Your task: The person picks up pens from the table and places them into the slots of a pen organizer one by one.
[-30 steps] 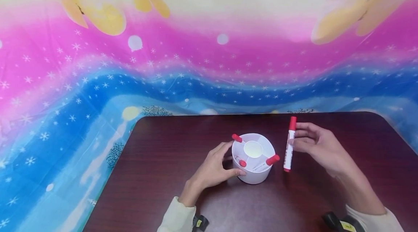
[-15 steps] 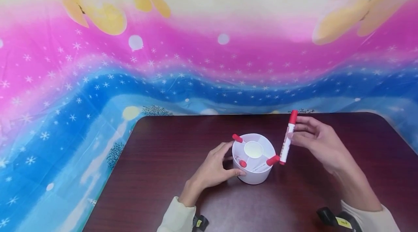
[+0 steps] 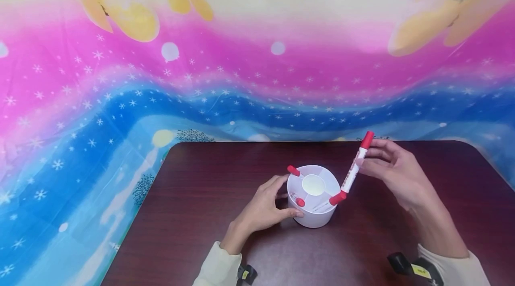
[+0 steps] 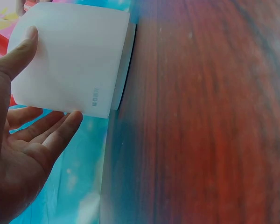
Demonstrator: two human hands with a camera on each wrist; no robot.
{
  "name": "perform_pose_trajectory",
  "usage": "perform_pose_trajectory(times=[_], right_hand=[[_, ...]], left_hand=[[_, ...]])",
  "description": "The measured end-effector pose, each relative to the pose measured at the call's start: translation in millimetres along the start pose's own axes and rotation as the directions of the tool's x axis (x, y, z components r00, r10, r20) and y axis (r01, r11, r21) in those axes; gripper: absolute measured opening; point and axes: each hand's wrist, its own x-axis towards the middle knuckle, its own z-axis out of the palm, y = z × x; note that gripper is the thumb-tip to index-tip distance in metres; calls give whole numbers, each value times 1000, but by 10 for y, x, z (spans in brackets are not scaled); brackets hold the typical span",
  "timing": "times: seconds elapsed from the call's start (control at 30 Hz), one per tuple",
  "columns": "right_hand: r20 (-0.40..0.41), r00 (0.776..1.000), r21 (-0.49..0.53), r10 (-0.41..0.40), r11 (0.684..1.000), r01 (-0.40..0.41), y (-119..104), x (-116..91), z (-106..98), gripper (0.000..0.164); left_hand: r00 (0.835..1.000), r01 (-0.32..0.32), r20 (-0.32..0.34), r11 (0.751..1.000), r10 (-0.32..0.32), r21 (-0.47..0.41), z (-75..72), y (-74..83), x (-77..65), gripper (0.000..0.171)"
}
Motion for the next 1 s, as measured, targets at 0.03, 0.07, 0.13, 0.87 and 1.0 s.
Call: perform_pose_trajectory(times=[0.03, 0.07, 0.13, 0.87, 1.0], right_hand=[[-3, 1000, 7, -1, 1000, 1, 2, 3, 1, 70], [-4, 1000, 19, -2, 1000, 2, 4, 6, 1, 68], [-4, 1000, 49, -5, 999, 5, 12, 10, 6, 61], [16, 999, 227, -31, 974, 27, 85, 15, 146, 44], [17, 999, 260, -39, 965, 33, 87, 22, 160, 43]], left_hand=[[1000, -2, -1, 1000, 2, 0, 1, 1, 2, 92], [1000, -3, -2, 1000, 3, 0, 2, 2, 3, 92], [1000, -6, -3, 1000, 6, -3, 5, 3, 4, 91], [999, 34, 10, 999, -34, -13, 12, 19, -23, 93], [999, 39, 10, 999, -39, -9, 7, 24, -12, 93]])
